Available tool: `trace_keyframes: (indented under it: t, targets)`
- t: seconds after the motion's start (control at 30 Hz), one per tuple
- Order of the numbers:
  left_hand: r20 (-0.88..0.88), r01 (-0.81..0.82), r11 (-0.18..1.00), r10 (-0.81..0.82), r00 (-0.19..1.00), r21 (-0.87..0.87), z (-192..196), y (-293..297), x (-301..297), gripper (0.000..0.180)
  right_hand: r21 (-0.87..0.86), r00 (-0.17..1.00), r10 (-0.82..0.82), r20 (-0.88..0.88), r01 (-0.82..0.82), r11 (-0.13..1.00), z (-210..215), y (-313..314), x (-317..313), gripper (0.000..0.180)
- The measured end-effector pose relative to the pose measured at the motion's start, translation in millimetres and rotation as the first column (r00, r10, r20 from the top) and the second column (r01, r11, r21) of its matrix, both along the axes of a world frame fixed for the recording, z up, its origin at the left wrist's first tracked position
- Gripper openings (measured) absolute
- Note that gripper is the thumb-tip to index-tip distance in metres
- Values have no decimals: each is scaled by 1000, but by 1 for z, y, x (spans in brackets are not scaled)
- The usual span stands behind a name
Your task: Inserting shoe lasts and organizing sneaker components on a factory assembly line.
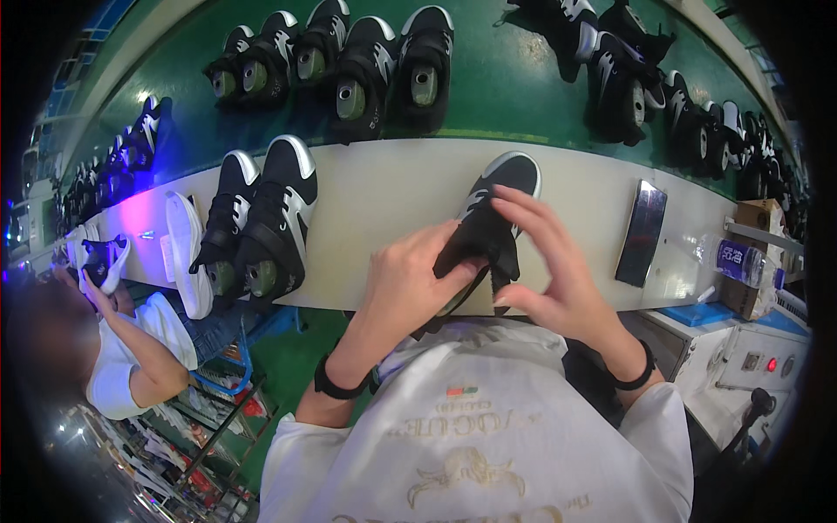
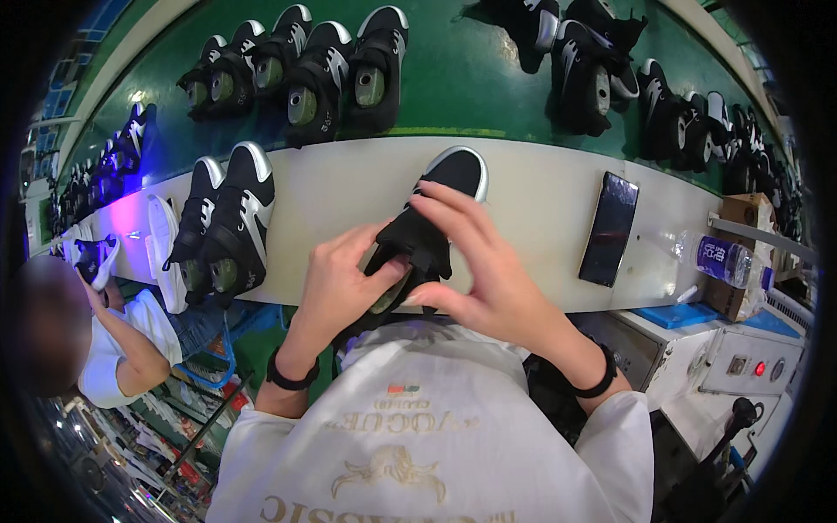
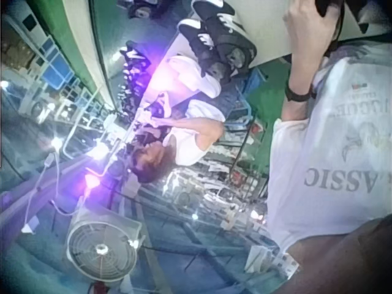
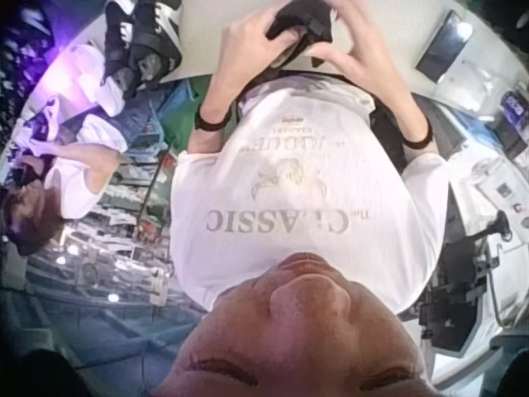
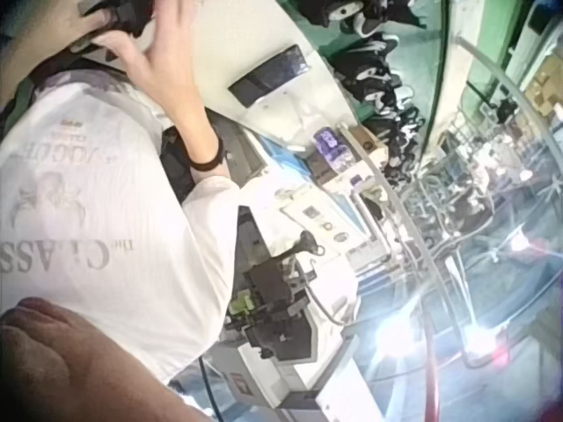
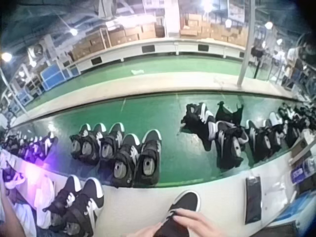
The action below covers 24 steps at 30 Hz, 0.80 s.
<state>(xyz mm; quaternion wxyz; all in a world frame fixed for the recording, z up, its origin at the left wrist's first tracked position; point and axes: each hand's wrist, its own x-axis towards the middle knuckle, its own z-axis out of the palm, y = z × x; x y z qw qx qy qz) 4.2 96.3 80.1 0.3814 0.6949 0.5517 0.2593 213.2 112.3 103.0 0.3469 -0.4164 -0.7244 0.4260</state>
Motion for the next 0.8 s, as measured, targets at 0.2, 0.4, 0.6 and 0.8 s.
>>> trace_keyframes:
  t: [0.2,0.4,0.6,0.8]
  targets:
    - [179,-273,923,327,928,-269,-56,4,-7,23,37,997,75,36,-76,996,-18,-2,-8,55]
    - [408,-9,930,170,897,-367,-15,-22,2,64,69,984,171,51,-175,982,-24,4,-1,40]
    - [-115,19,979,-43,992,-204,-10,-25,22,93,-219,970,-153,-189,110,969,-15,-31,-39,24]
    - [542,295,841,-2,840,-453,-36,5,-14,68,-90,987,16,-157,-31,995,-18,-3,-13,21]
